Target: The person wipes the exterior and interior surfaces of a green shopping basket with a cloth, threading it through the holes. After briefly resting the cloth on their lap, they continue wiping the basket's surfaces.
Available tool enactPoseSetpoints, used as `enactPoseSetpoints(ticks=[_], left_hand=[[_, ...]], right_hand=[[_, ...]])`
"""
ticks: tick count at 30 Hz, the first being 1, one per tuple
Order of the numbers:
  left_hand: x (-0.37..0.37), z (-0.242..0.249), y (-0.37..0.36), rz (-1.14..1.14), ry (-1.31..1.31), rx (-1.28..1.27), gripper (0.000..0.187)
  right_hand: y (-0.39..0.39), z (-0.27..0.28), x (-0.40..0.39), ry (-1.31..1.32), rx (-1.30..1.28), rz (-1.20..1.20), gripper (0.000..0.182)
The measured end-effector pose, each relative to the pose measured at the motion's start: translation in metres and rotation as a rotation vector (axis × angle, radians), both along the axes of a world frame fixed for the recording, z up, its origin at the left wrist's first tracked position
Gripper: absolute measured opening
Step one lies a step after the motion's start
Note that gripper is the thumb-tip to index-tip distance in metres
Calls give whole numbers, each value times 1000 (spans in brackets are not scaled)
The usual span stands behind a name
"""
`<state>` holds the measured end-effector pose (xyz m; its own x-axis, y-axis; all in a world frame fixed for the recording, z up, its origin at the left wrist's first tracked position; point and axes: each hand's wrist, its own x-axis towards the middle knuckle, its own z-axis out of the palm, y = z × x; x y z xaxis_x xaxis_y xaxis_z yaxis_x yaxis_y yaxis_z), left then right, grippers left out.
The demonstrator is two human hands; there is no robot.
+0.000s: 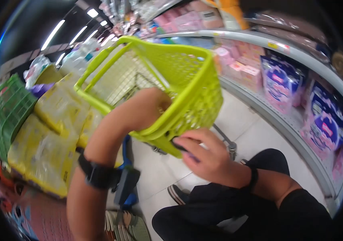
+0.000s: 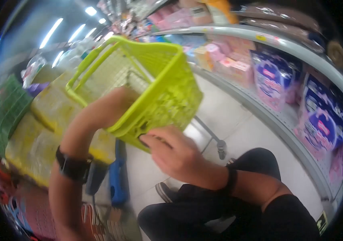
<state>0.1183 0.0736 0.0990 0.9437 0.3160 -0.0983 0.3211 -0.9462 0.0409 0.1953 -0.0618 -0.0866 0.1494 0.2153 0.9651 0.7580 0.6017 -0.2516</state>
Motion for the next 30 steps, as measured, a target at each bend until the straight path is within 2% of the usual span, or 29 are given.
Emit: enactPoseSetpoints(ticks=[1,2,3,4,5,7,10,11,12,13,14,16,18,19,20,23,24,26,30], left_hand=[[-4,0,12,-139,91,-150,34],[-4,1,19,-109,132,-273,43],[0,0,26,-124,151,-306,44],[1,5,26,-118,256,-286,42],[-2,7,23,-37,255,-322,37],[-7,3,37,80,287,-682,32],[-19,8,49,53,289,-800,32],[-23,10,50,21,317,-701,35],[-19,3,52,-42,341,-755,38],[-26,7,44,-7,296,-657,41],[-26,11,39,28,375,-531,42],[-28,12,30,-52,304,-399,44],[-35,4,34,27,198,-511,38],[-34,9,23,60,162,-402,28],[-32,7,20,41,169,-412,28],[-35,6,16,112,-75,-243,22],[-34,6,14,104,-75,-244,22],[-32,8,7,224,-137,-84,24],[-28,5,11,241,-152,-182,26]], right_hand=[[3,-1,1,-63,19,-16,41],[3,-1,-1,-22,-22,-8,41],[7,-3,-2,-25,-4,-10,43],[11,-8,-4,-14,-7,-28,43],[8,-6,-5,-11,0,-36,41],[16,-4,-8,9,38,-34,39],[20,-4,-13,21,37,27,39],[21,-5,-15,33,38,37,37],[21,-9,-9,24,45,36,34],[20,-8,-10,0,35,62,34],[16,-9,-8,-22,14,70,33],[14,-8,-11,-6,-9,77,32],[16,-11,-12,-18,-15,120,37],[19,-11,-13,-26,8,110,38],[20,-13,-14,-28,18,107,39],[14,3,-23,12,-20,112,41],[14,8,-25,55,-35,106,42],[13,9,-22,70,-69,106,42],[15,4,-10,26,-35,142,35]])
